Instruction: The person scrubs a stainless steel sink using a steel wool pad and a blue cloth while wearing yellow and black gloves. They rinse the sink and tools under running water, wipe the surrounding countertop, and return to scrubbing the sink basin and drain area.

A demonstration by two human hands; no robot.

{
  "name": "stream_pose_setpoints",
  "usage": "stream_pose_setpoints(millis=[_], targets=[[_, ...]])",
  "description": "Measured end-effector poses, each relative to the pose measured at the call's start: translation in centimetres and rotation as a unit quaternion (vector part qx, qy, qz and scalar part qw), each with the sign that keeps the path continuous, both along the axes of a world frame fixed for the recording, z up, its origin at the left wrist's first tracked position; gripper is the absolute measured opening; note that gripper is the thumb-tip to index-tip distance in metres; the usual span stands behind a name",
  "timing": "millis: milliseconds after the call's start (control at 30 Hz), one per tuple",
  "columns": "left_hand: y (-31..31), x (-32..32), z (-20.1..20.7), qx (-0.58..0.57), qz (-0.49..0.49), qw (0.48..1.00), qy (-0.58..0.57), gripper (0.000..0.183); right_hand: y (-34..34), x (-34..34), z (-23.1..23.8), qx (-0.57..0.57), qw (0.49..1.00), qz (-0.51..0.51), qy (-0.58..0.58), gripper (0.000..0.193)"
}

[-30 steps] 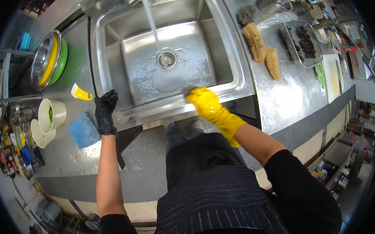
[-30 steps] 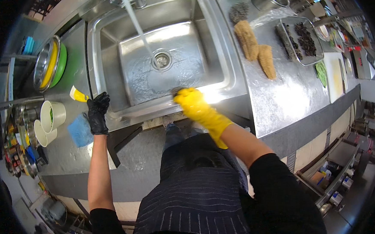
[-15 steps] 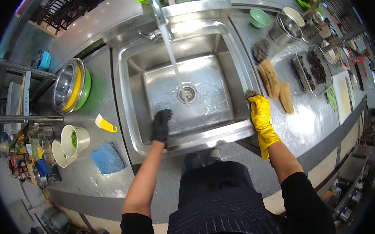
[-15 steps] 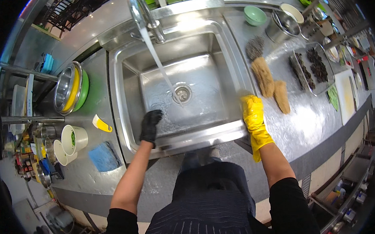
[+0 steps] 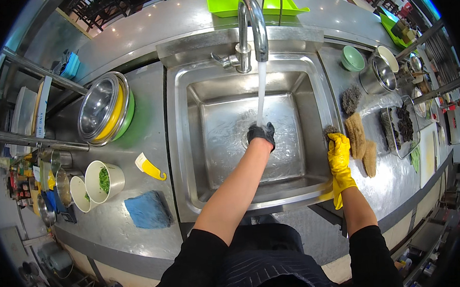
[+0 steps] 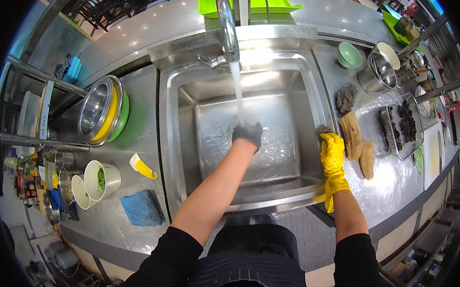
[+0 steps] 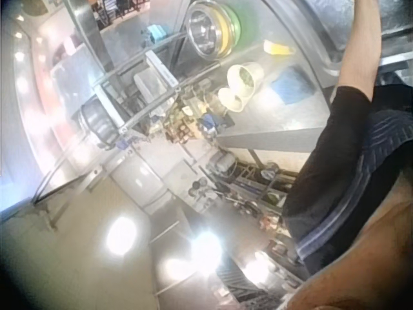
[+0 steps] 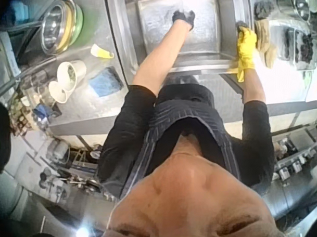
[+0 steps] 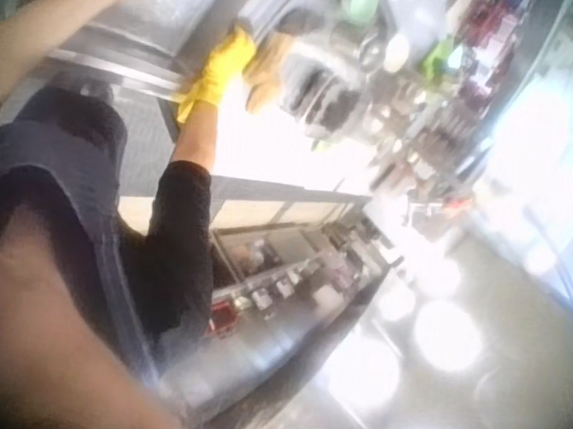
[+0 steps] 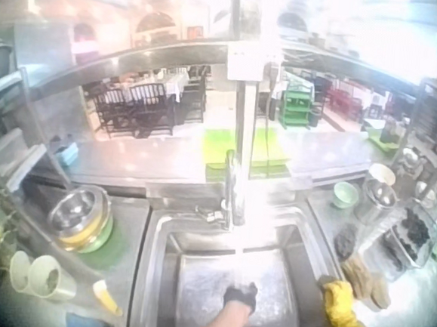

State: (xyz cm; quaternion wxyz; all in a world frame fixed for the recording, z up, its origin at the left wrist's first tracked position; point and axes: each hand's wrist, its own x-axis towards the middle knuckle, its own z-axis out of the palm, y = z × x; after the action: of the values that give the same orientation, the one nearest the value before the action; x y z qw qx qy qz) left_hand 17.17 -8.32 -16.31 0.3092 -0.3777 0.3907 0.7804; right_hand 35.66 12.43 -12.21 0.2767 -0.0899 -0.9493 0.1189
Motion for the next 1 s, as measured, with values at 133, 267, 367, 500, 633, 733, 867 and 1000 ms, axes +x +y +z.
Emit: stream_pose_setpoints(millis=[133,267,367,500,633,733,867,1000], targets=[[0.0,-1.5,2.9,-0.052,-0.045,0.995,0.074,0.021,0.5,-0.2,-0.4,0.004,1.000,0.000,0.010,0.020],[-0.4,-2.5,6.2,-0.179,-0.172,0.940,0.233,0.023,0.6,-1.0,-0.6,0.022,0.997,-0.057,-0.038,0.017],[-1.2,-3.8,9.6,-0.487,-0.454,0.590,0.456,0.025,-1.2,-4.5,-1.9,-0.063,0.987,-0.145,0.020,0.016],[-4.6,-6.1,4.4,-0.233,-0.210,0.803,0.507,0.028,-11.7,-11.5,-2.6,-0.445,0.885,-0.063,-0.124,0.009],[-9.1,-5.1,1.0,0.011,-0.067,0.951,0.302,0.029,-17.2,-15.8,-5.4,-0.782,0.605,-0.074,-0.132,0.017],[-9.5,-2.5,1.6,-0.067,-0.082,0.988,0.114,0.035,-15.5,-17.7,-8.8,-0.978,0.155,0.139,-0.010,0.026],[-12.7,1.8,-2.0,-0.098,-0.087,0.991,0.036,0.027,-17.8,-17.8,-0.1,-0.979,0.199,-0.027,-0.037,0.025],[-10.0,3.0,-2.4,-0.046,-0.122,0.991,0.040,0.024,-15.7,-16.2,-2.5,-0.941,0.290,0.099,-0.143,0.021]])
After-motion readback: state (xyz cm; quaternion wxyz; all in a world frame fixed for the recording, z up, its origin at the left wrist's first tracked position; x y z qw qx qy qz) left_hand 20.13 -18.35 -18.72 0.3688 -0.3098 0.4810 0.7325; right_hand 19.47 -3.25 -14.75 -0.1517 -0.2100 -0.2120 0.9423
